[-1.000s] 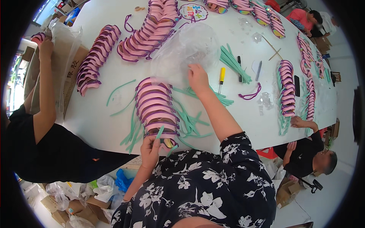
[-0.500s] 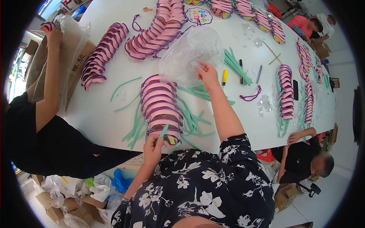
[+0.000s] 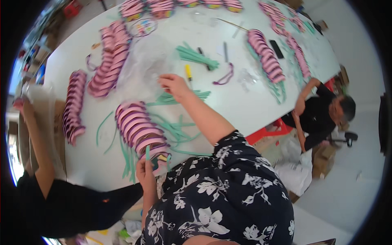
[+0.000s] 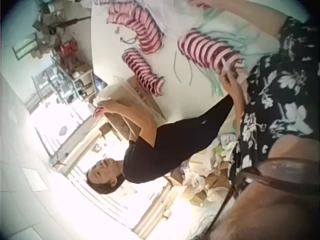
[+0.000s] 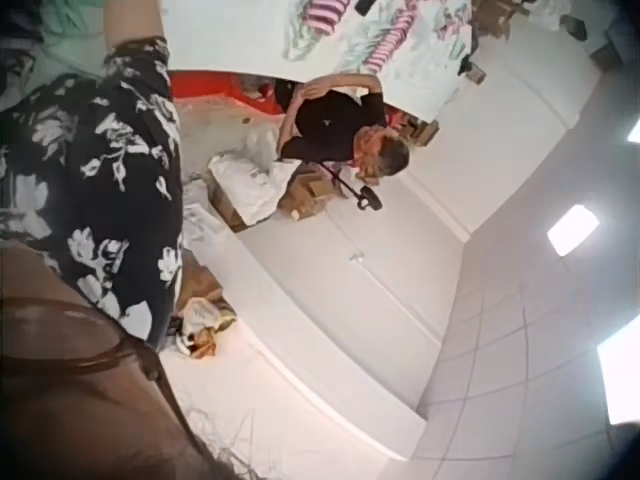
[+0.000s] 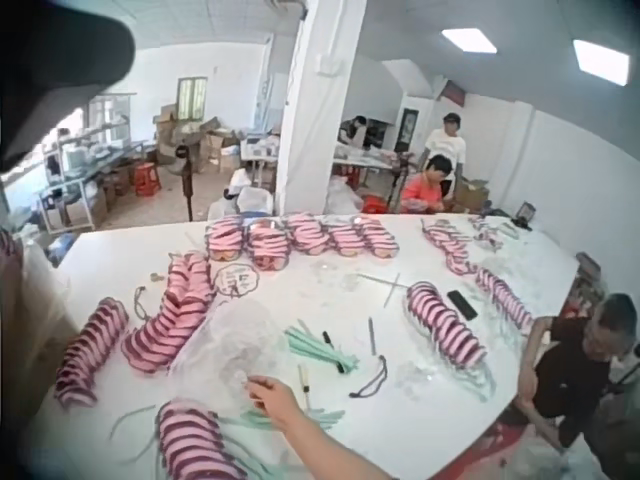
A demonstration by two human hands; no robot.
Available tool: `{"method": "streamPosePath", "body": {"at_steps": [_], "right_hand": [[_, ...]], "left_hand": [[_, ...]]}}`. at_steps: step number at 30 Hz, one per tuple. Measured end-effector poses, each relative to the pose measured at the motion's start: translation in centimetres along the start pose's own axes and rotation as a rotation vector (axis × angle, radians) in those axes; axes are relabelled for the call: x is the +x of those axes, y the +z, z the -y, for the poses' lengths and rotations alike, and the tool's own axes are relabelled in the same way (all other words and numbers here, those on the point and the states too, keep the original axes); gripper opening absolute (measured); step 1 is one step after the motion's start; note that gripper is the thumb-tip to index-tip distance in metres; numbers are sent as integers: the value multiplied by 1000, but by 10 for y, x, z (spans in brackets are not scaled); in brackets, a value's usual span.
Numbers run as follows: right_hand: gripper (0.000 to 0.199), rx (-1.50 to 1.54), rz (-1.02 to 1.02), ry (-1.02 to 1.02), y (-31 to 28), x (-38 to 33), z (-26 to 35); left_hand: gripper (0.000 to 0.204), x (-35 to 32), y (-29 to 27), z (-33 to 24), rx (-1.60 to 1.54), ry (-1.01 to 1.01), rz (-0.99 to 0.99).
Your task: Assembling sunglasses by attaching components and organizing them on an assembly line.
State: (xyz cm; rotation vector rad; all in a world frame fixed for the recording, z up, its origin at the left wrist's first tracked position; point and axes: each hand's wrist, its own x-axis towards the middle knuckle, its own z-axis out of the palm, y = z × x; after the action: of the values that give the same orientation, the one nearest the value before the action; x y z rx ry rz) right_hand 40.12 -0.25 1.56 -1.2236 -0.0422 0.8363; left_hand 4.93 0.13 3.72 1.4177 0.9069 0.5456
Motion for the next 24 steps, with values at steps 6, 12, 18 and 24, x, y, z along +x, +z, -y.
{"method": "streamPosePath", "body": {"at_steps": [6,12,18,24], "right_hand": [[24,95,-43,-112,-9,-11,-4],[24,27,-167,-149,-65,-51,0],[25,-135,-372,-179,-136,-89,-14],[25,-267,-564,-176,-180,-97,-17]], "left_hand": [[12,-2,5,-15,-93,-61,56],[13,-1,7,-20,-61,-51,96],[11,-5,5,-12,-55,-17,107],[11,-8,4,-13,-48,-63,147]]}}
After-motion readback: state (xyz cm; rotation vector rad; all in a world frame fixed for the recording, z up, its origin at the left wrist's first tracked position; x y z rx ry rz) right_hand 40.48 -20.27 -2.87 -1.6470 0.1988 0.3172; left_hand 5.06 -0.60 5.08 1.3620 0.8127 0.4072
